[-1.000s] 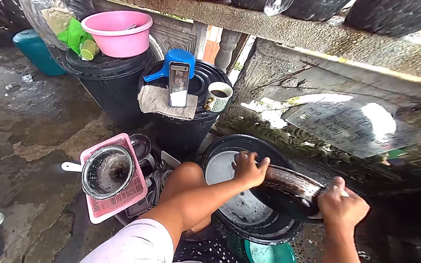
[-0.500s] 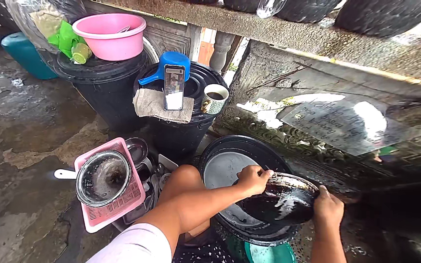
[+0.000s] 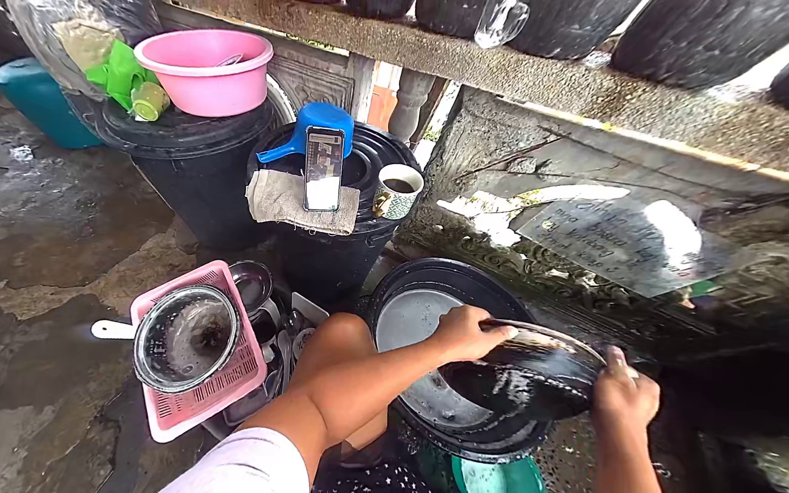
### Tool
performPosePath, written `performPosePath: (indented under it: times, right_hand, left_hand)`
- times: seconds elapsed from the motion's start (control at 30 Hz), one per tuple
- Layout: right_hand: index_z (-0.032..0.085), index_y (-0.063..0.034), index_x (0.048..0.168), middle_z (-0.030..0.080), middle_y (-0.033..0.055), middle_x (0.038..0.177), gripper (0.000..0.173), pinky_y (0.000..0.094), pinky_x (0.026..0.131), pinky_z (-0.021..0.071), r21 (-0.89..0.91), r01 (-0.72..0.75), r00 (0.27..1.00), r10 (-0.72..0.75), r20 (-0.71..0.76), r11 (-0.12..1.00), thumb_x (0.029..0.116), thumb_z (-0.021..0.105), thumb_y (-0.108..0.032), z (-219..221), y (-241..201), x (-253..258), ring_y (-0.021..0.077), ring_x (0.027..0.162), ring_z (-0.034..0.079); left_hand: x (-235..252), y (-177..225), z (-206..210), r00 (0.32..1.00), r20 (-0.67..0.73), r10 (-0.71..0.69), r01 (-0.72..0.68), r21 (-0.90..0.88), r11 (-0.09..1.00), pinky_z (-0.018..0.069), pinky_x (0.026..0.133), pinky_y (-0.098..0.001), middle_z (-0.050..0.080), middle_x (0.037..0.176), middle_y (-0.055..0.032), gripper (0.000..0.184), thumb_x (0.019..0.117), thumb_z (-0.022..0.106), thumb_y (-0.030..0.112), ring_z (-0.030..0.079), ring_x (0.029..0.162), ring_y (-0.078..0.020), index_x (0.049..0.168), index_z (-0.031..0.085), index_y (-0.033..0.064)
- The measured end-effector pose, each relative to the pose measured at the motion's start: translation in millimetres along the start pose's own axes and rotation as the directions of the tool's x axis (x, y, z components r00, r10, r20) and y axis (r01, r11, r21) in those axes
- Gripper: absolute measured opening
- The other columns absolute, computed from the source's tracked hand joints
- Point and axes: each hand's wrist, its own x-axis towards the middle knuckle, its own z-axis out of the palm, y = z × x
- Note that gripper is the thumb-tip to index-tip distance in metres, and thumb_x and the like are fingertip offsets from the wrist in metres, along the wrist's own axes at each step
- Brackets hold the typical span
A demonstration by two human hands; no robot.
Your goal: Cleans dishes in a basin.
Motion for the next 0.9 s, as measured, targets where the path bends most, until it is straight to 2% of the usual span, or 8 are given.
performPosePath:
  times: [0.1, 0.2, 0.27, 0.37, 0.47, 0.63, 0.77, 0.9]
  right_hand:
    - [0.067, 0.0091, 0.087, 0.068, 0.0331, 0.093, 0.072, 0.0697, 0.084, 0.0486, -0.384, 0.313, 0.947, -0.254, 0.197, 0.869, 0.1103, 0.028, -0.047, 21.1, -52.3, -39.6, 0.0503, 0.099, 0.067]
    - [0.071, 0.0027, 0.085, 0.072, 0.0266, 0.089, 0.070, 0.0668, 0.092, 0.0472, -0.402, 0.567, 0.823, -0.517, 0.237, 0.719, 0.1102, 0.028, -0.047, 42.3, -52.8, -45.0, 0.0462, 0.098, 0.070]
    - [0.072, 0.0069, 0.092, 0.071, 0.0276, 0.091, 0.065, 0.0661, 0.096, 0.0451, -0.214, 0.541, 0.840, -0.510, 0.184, 0.814, 0.1098, 0.036, -0.045, 26.7, -30.1, -19.2, 0.0433, 0.097, 0.068]
    - [0.063, 0.0027, 0.093, 0.060, 0.0065, 0.083, 0.049, 0.0404, 0.078, 0.0519, 0.183, 0.090, 0.995, -0.096, 0.025, 0.979, 0.1075, 0.046, -0.041, 10.5, 25.9, 6.2, 0.0122, 0.077, 0.059]
    - [0.065, 0.0015, 0.104, 0.065, 0.0089, 0.094, 0.052, 0.0428, 0.082, 0.0547, 0.234, -0.111, 0.993, 0.115, -0.005, 0.966, 0.1051, 0.049, -0.048, 10.6, 36.7, 6.2, 0.0140, 0.085, 0.064]
    - [0.067, 0.0098, 0.092, 0.068, 0.0345, 0.099, 0.072, 0.0701, 0.090, 0.0461, -0.372, 0.240, 0.967, -0.185, 0.176, 0.897, 0.1108, 0.028, -0.048, 20.9, -42.7, -39.6, 0.0511, 0.106, 0.066]
    - [0.064, 0.0049, 0.081, 0.063, 0.0247, 0.075, 0.069, 0.0639, 0.074, 0.0481, -0.219, 0.569, 0.817, -0.515, 0.259, 0.792, 0.1092, 0.030, -0.048, 28.1, -25.4, -29.1, 0.0422, 0.078, 0.066]
    - [0.059, 0.0046, 0.076, 0.057, 0.0184, 0.068, 0.068, 0.0597, 0.068, 0.0452, -0.079, 0.506, 0.842, -0.472, 0.262, 0.859, 0.1075, 0.033, -0.050, 13.0, 20.6, -0.8, 0.0331, 0.069, 0.060]
  left_hand:
    - [-8.3, 10.5, 14.8, 0.989, 0.095, -0.115, 0.097, 0.174, 0.980, 0.0466, 0.090, -0.0611, 0.068, 0.094, -0.0149, 0.051, 0.1065, 0.048, 0.048, 0.065, 0.096, -0.0304, 0.094, 0.069, 0.0026]
    - [-4.5, 0.6, 27.0, 0.987, 0.060, -0.150, 0.146, 0.060, 0.987, 0.0488, 0.083, -0.0604, 0.065, 0.089, -0.0150, 0.050, 0.1077, 0.047, 0.044, 0.064, 0.089, -0.0306, 0.091, 0.067, 0.0013]
    - [-2.2, -1.8, 24.1, 0.989, 0.027, -0.146, 0.146, -0.005, 0.989, 0.0494, 0.083, -0.0597, 0.065, 0.089, -0.0150, 0.051, 0.1084, 0.047, 0.044, 0.063, 0.088, -0.0304, 0.092, 0.067, 0.0006]
    - [-2.6, -9.1, 14.0, 0.997, -0.016, -0.072, 0.070, -0.102, 0.992, 0.0504, 0.077, -0.0524, 0.061, 0.081, -0.0122, 0.047, 0.1062, 0.054, 0.041, 0.060, 0.079, -0.0261, 0.087, 0.066, 0.0002]
    - [-8.0, 0.3, 6.9, 0.991, 0.106, -0.077, 0.073, 0.042, 0.996, 0.0520, 0.078, -0.0567, 0.064, 0.086, -0.0152, 0.050, 0.1015, 0.060, 0.048, 0.064, 0.084, -0.0297, 0.090, 0.067, -0.0002]
    - [-9.7, 6.0, 19.3, 0.967, 0.134, -0.218, 0.203, 0.119, 0.972, 0.0478, 0.088, -0.0644, 0.067, 0.099, -0.0174, 0.056, 0.1038, 0.051, 0.054, 0.065, 0.098, -0.0331, 0.097, 0.069, 0.0015]
    - [-5.9, 2.6, 14.6, 0.975, 0.127, -0.182, 0.170, 0.098, 0.981, 0.0467, 0.087, -0.0625, 0.065, 0.095, -0.0158, 0.054, 0.1060, 0.049, 0.051, 0.063, 0.095, -0.0311, 0.093, 0.067, 0.0017]
    - [-3.9, -15.9, 9.0, 0.981, 0.127, -0.144, 0.147, -0.018, 0.989, 0.0501, 0.081, -0.0538, 0.064, 0.087, -0.0149, 0.047, 0.1041, 0.058, 0.042, 0.062, 0.086, -0.0281, 0.089, 0.068, -0.0012]
